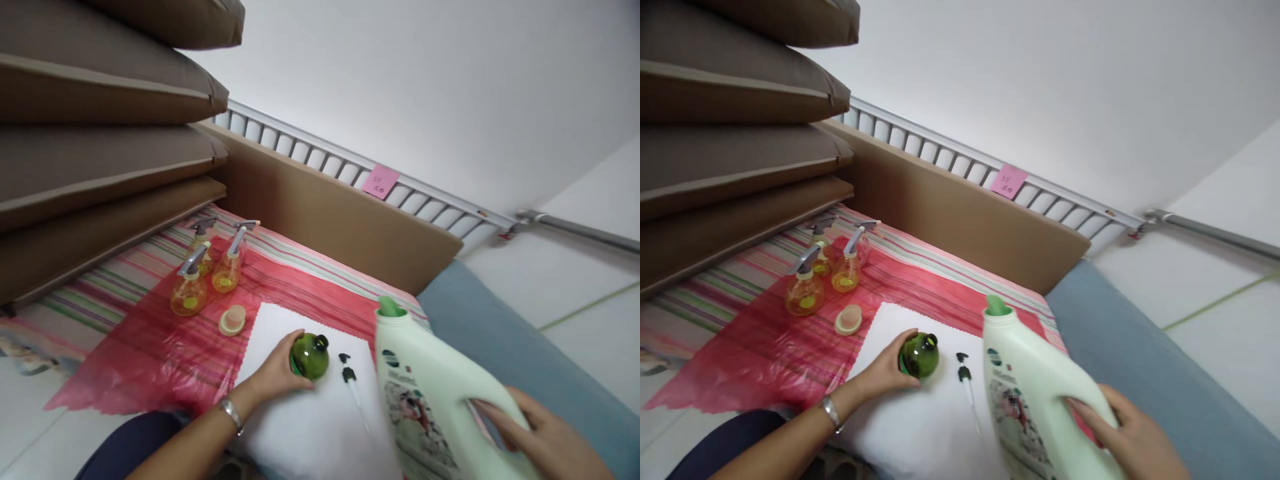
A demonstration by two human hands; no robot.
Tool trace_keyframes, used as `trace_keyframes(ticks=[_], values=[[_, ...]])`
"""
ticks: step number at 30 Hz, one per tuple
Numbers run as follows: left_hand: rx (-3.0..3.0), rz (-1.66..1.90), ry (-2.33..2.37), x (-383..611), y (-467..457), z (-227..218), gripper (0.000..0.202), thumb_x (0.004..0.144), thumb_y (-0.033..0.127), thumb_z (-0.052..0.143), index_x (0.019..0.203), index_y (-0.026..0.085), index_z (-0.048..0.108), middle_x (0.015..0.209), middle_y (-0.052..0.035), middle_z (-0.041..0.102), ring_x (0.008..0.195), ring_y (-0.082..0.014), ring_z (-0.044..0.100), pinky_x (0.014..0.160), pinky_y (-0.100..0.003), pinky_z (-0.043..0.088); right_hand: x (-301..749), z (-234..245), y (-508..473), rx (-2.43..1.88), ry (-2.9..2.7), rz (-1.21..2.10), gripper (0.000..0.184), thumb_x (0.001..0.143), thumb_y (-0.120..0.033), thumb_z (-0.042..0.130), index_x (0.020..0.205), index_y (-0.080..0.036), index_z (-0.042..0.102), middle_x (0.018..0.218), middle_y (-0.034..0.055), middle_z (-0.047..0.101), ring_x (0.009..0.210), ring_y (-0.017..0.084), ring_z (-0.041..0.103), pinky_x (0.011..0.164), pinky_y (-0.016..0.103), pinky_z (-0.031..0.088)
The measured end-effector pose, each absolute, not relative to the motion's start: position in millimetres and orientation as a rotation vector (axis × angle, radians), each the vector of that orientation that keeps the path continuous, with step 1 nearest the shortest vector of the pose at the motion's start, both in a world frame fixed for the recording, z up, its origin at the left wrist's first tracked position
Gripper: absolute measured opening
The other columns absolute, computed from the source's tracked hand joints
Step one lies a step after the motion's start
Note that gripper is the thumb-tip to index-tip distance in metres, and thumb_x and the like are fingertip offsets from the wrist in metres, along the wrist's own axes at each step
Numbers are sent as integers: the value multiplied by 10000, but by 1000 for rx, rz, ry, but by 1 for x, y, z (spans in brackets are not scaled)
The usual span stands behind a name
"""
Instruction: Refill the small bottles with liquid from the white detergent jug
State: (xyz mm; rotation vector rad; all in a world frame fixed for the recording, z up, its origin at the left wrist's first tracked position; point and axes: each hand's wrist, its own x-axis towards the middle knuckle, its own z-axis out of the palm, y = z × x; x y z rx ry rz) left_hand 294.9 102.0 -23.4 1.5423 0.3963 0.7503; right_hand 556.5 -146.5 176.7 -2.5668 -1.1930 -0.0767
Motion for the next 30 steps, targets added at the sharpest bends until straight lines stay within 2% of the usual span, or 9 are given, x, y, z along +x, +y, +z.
trace_keyframes(ticks=[3, 6, 9, 14, 23, 30], values=[[1559, 770, 389, 289, 104, -22, 960, 482, 274, 846, 1320, 176, 386, 1340, -153, 468, 1266, -305, 419, 1091, -470, 273, 530, 190, -137, -2596, -1179, 114, 430, 625, -669, 536, 813, -322, 707, 865, 55, 716, 755, 292, 658, 648, 370, 530], [1587, 781, 399, 283, 105, -21, 931, 482, 248, 837, 1306, 187, 407, 1328, -140, 487, 1255, -303, 434, 1090, -476, 279, 516, 198, -133, -2598, -1263, 136, 486, 642, -647, 554, 924, -278, 697, 952, 49, 712, 822, 300, 656, 678, 357, 535], [1617, 792, 429, 280, 106, -20, 928, 468, 216, 831, 1300, 199, 420, 1325, -136, 491, 1254, -312, 435, 1091, -495, 273, 508, 206, -127, -2596, -1377, 127, 485, 667, -630, 559, 951, -259, 690, 972, 47, 711, 839, 290, 657, 702, 334, 532], [1626, 811, 445, 279, 106, -20, 921, 476, 211, 822, 1302, 182, 415, 1318, -148, 492, 1253, -317, 431, 1086, -495, 282, 503, 217, -115, -2657, -1479, 168, 440, 690, -608, 590, 984, -292, 673, 978, 12, 709, 854, 263, 654, 743, 311, 516], [1649, 836, 426, 280, 106, -28, 907, 483, 231, 823, 1298, 209, 424, 1310, -127, 499, 1247, -314, 439, 1082, -496, 294, 508, 226, -101, -2682, -1593, 220, 452, 695, -604, 619, 1035, -310, 671, 1073, 25, 682, 943, 294, 624, 812, 354, 479], [1674, 811, 451, 279, 105, -21, 917, 476, 186, 812, 1298, 198, 408, 1326, -134, 478, 1257, -316, 422, 1086, -499, 287, 509, 222, -94, -2736, -1660, 185, 413, 718, -587, 618, 1059, -358, 658, 1049, -29, 688, 933, 259, 631, 799, 319, 473]])
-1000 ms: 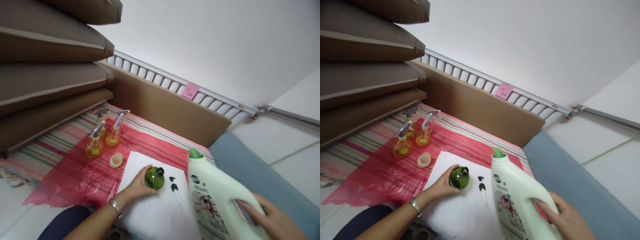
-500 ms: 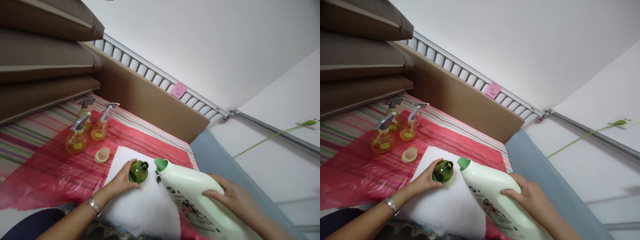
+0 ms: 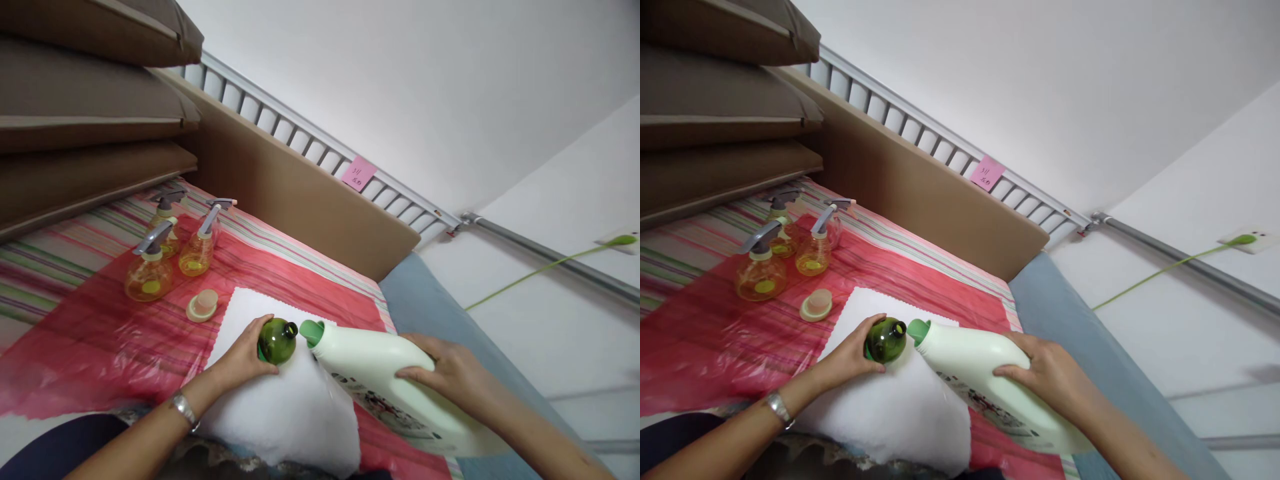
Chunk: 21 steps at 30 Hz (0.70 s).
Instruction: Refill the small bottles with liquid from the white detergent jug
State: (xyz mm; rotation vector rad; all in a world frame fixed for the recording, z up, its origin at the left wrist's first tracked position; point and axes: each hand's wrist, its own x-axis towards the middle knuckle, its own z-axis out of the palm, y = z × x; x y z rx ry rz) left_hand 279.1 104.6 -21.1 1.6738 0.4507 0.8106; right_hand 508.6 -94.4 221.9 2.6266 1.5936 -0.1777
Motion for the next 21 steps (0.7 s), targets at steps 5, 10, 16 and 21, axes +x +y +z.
trace_keyframes(ticks=[5, 10, 16, 21], values=[[1689, 802, 453, 279, 104, -21, 914, 482, 199, 812, 1299, 199, 403, 1327, -134, 476, 1257, -313, 421, 1089, -504, 280, 506, 223, -89, 2612, 1604, -187, 433, 705, -579, 621, 1051, -323, 668, 1023, 4, 697, 917, 279, 633, 789, 336, 473], [1687, 817, 444, 280, 105, -22, 921, 481, 206, 812, 1306, 211, 402, 1316, -126, 488, 1251, -314, 431, 1085, -502, 291, 504, 226, -85, 2595, 1630, -181, 453, 709, -582, 615, 1073, -318, 664, 1028, 15, 697, 911, 281, 637, 801, 340, 471], [1715, 831, 449, 280, 105, -23, 915, 477, 206, 810, 1300, 202, 410, 1312, -127, 489, 1244, -330, 431, 1077, -506, 302, 499, 231, -80, 2570, 1602, -135, 447, 696, -576, 629, 1066, -327, 663, 1016, -12, 701, 900, 264, 648, 775, 325, 488], [1740, 800, 463, 279, 105, -22, 925, 480, 190, 810, 1305, 202, 392, 1316, -125, 481, 1249, -326, 422, 1082, -496, 297, 493, 237, -79, 2490, 1696, -94, 411, 749, -558, 589, 1060, -298, 655, 996, -12, 707, 871, 249, 661, 735, 317, 511]])
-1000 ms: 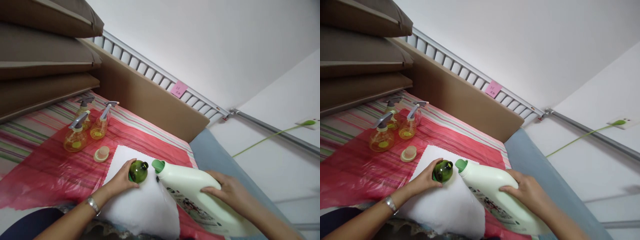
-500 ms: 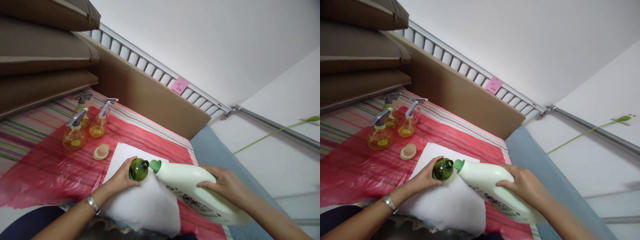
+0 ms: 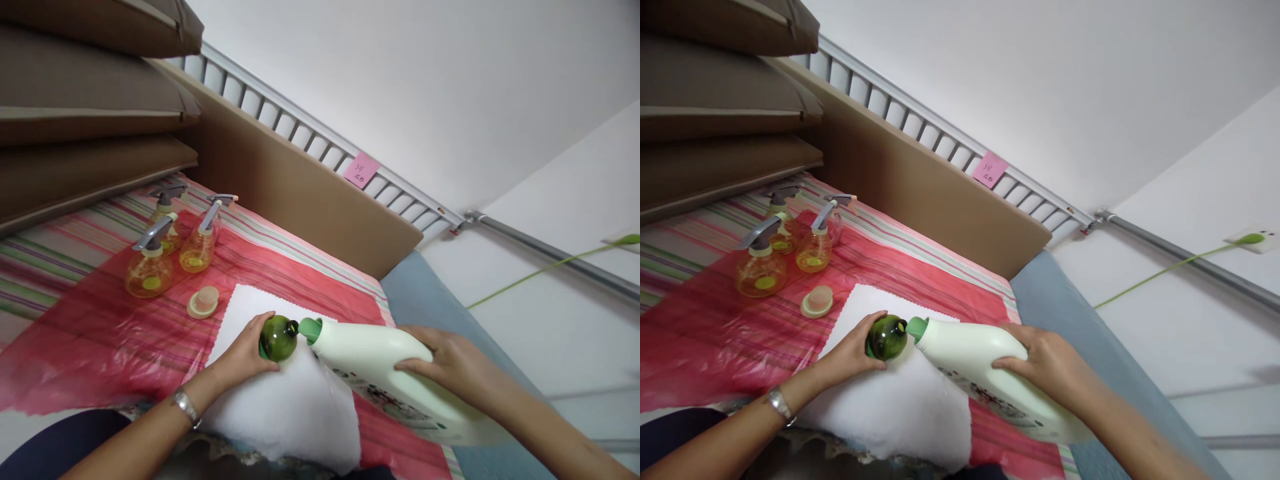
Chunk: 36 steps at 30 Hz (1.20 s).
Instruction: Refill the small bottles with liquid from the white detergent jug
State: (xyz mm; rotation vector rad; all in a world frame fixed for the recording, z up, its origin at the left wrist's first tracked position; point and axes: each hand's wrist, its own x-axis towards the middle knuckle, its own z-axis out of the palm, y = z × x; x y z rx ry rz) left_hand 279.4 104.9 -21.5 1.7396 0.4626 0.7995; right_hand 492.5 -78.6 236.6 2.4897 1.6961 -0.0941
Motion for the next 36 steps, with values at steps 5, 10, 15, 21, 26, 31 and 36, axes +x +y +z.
trace_keyframes(ticks=[5, 10, 15, 21, 26, 31, 36], values=[[1759, 787, 452, 278, 105, -19, 923, 490, 182, 810, 1306, 209, 379, 1319, -122, 472, 1254, -320, 414, 1085, -493, 294, 493, 237, -77, 2443, 1707, -51, 406, 754, -555, 590, 1061, -295, 648, 998, -12, 705, 870, 250, 662, 721, 323, 519], [1781, 760, 444, 278, 105, -17, 924, 489, 174, 814, 1301, 204, 375, 1323, -123, 464, 1255, -314, 413, 1088, -485, 290, 493, 239, -76, 2426, 1681, -54, 415, 761, -564, 577, 1070, -295, 638, 1011, 2, 699, 877, 263, 653, 732, 354, 514], [1793, 778, 423, 279, 105, -21, 924, 490, 178, 815, 1302, 209, 374, 1319, -117, 467, 1252, -311, 414, 1084, -483, 295, 491, 242, -76, 2403, 1685, -67, 418, 767, -558, 577, 1079, -286, 632, 1021, 18, 693, 880, 274, 646, 733, 375, 509], [1803, 796, 424, 281, 105, -27, 945, 480, 183, 818, 1311, 222, 369, 1312, -106, 472, 1245, -315, 419, 1076, -490, 305, 495, 241, -76, 2369, 1691, -83, 462, 780, -581, 556, 1125, -278, 607, 1088, 33, 669, 920, 283, 632, 789, 406, 496], [1813, 793, 414, 282, 106, -29, 939, 488, 195, 817, 1312, 229, 368, 1315, -106, 470, 1243, -318, 423, 1071, -496, 311, 496, 242, -75, 2351, 1670, -62, 449, 787, -565, 561, 1141, -292, 595, 1090, 19, 667, 924, 276, 631, 784, 400, 495], [1840, 780, 416, 282, 106, -29, 949, 494, 186, 820, 1314, 221, 342, 1322, -110, 454, 1249, -305, 411, 1078, -485, 305, 494, 245, -72, 2315, 1708, -53, 418, 793, -557, 565, 1131, -313, 594, 1039, 4, 684, 885, 257, 644, 739, 366, 503], [1827, 763, 416, 281, 105, -26, 942, 503, 177, 813, 1313, 210, 334, 1321, -116, 452, 1253, -303, 406, 1084, -475, 297, 494, 245, -72, 2296, 1716, 0, 431, 789, -554, 569, 1135, -298, 595, 1050, 12, 682, 889, 264, 646, 738, 372, 506]])
